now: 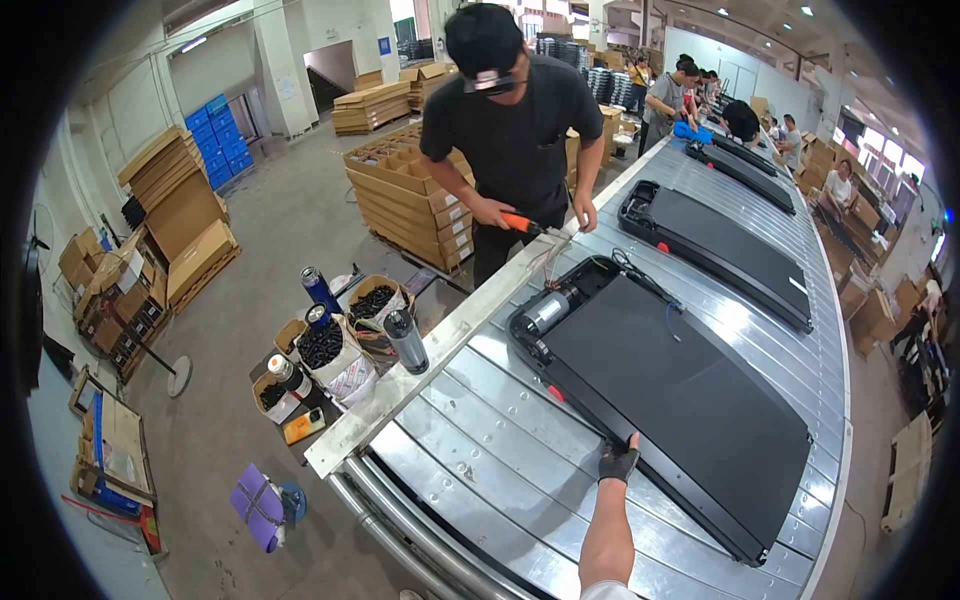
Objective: The recorder is sorting and preparing small mechanical components, such as screws and fasteners, at a workstation on a treadmill assembly line.
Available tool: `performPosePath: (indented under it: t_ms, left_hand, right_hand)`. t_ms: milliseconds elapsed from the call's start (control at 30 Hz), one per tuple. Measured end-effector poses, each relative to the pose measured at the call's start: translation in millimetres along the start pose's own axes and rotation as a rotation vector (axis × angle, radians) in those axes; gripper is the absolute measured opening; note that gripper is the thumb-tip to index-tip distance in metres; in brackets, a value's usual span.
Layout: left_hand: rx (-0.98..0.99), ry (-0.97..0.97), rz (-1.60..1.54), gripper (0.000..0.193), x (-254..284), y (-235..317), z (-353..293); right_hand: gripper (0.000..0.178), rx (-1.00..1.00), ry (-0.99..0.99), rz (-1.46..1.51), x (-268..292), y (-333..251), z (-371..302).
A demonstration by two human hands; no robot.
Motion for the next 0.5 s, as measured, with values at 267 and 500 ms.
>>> performPosePath:
  t_ms: [267, 500]
  left_hand:
    - [-0.052, -0.015, -0.269, 0.022, 0.4, 15.7, -1.8]
    - [-0.454, 0.062, -0.208, 0.025, -4.8, 63.8, 30.3]
  right_hand:
    - [0.034, 0.006, -0.022, -0.078, 28.9, -22.7, -17.2]
    - [0.041, -0.09, -0.09, -0.102, 98.0, -46.6, -118.5]
Point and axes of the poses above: each hand's wrist, its own z-axis towards the middle knuckle, its own x-axis out of the back of the hand, y = z × x, the point moved 2 cm from there along z, towards the middle knuckle, and after that the axes turned 2 degrees about -x, right-handed, at the moved point
